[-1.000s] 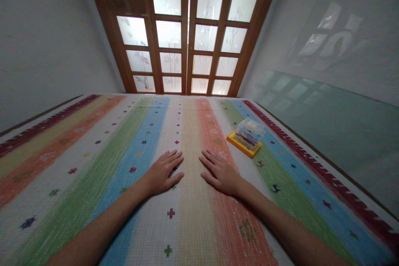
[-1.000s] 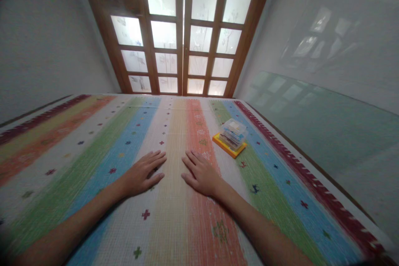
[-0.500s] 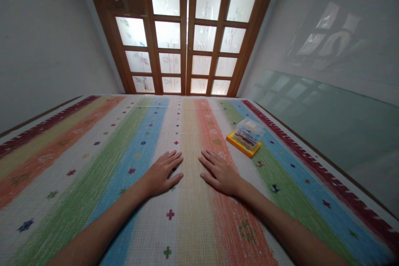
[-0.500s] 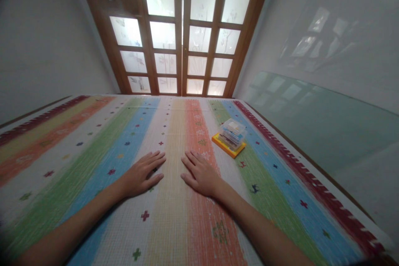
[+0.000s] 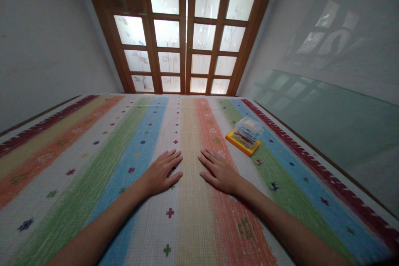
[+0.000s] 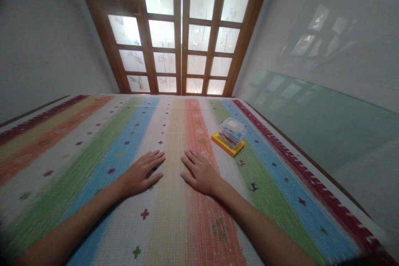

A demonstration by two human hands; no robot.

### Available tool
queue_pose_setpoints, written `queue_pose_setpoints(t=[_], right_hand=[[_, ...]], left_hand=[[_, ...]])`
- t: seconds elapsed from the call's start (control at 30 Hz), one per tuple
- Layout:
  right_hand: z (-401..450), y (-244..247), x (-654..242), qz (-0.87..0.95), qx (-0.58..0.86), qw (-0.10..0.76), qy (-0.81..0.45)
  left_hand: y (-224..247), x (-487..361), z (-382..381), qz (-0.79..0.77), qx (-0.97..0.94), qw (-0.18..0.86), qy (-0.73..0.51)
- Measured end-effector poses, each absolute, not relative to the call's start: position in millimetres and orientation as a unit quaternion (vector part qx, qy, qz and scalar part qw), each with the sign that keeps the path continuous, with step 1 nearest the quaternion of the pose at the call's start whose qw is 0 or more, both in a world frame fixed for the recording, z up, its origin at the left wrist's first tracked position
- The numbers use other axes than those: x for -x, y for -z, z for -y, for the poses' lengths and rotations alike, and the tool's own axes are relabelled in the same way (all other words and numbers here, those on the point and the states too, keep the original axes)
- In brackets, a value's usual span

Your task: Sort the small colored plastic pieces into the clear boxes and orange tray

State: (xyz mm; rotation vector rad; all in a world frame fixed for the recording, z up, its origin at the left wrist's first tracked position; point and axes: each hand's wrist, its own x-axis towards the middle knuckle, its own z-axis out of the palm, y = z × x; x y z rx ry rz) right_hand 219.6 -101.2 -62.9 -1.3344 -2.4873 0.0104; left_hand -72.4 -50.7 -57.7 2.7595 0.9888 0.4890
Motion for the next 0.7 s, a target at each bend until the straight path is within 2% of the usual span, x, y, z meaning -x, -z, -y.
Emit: queue_pose_setpoints(t=[0.7], right_hand=[[101.5, 65.2, -219.6, 0.867, 0.471, 0.163, -0.003]], left_hand=[[58.5, 72.9, 50.4, -0.332, -0.925, 0.088, -0.164]])
